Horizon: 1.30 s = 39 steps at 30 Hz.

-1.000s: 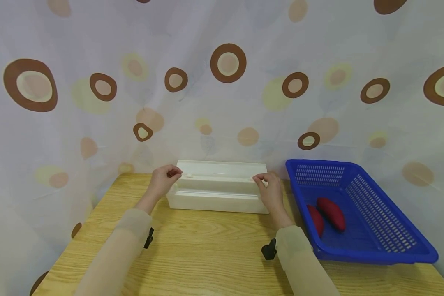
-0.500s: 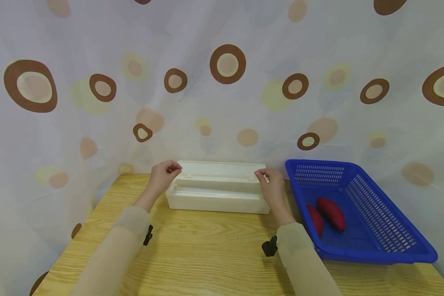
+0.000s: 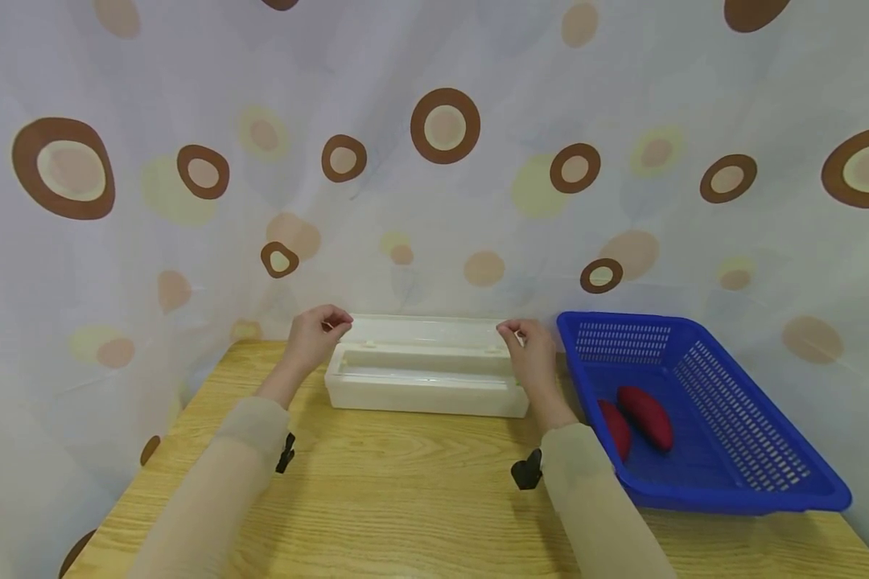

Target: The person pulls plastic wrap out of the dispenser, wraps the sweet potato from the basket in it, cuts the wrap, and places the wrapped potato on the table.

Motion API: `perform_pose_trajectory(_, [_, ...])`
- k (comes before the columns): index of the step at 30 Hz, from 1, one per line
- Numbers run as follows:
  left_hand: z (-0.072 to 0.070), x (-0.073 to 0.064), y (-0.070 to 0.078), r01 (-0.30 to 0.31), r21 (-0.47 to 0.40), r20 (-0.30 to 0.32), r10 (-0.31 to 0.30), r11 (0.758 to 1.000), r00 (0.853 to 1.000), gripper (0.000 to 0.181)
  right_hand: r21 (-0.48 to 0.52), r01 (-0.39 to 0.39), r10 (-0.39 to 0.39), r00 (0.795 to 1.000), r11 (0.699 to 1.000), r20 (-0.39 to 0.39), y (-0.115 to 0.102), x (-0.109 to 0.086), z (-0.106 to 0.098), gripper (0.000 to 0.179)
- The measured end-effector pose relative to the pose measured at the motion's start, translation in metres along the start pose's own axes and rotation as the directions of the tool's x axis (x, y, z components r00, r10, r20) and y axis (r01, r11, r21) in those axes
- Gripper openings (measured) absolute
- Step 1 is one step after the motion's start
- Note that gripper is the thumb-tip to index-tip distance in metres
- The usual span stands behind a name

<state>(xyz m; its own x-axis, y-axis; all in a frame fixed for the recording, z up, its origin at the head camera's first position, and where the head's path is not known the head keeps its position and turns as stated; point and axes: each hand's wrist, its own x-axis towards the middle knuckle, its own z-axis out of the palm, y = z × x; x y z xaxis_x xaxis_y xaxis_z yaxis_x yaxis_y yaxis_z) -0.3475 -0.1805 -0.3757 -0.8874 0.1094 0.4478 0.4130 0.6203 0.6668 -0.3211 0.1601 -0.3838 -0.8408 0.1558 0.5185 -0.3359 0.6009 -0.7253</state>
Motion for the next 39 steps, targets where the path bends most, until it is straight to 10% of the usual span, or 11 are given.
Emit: perform_pose_trajectory(39, [-0.027,0.015,0.021,-0.044,-0.007,-0.019,0.044,0.999,0.999,0.009,0.068,-0.065,0.063,0.997,0.996,0.036,-0.032,0.025,-0.014,0.024])
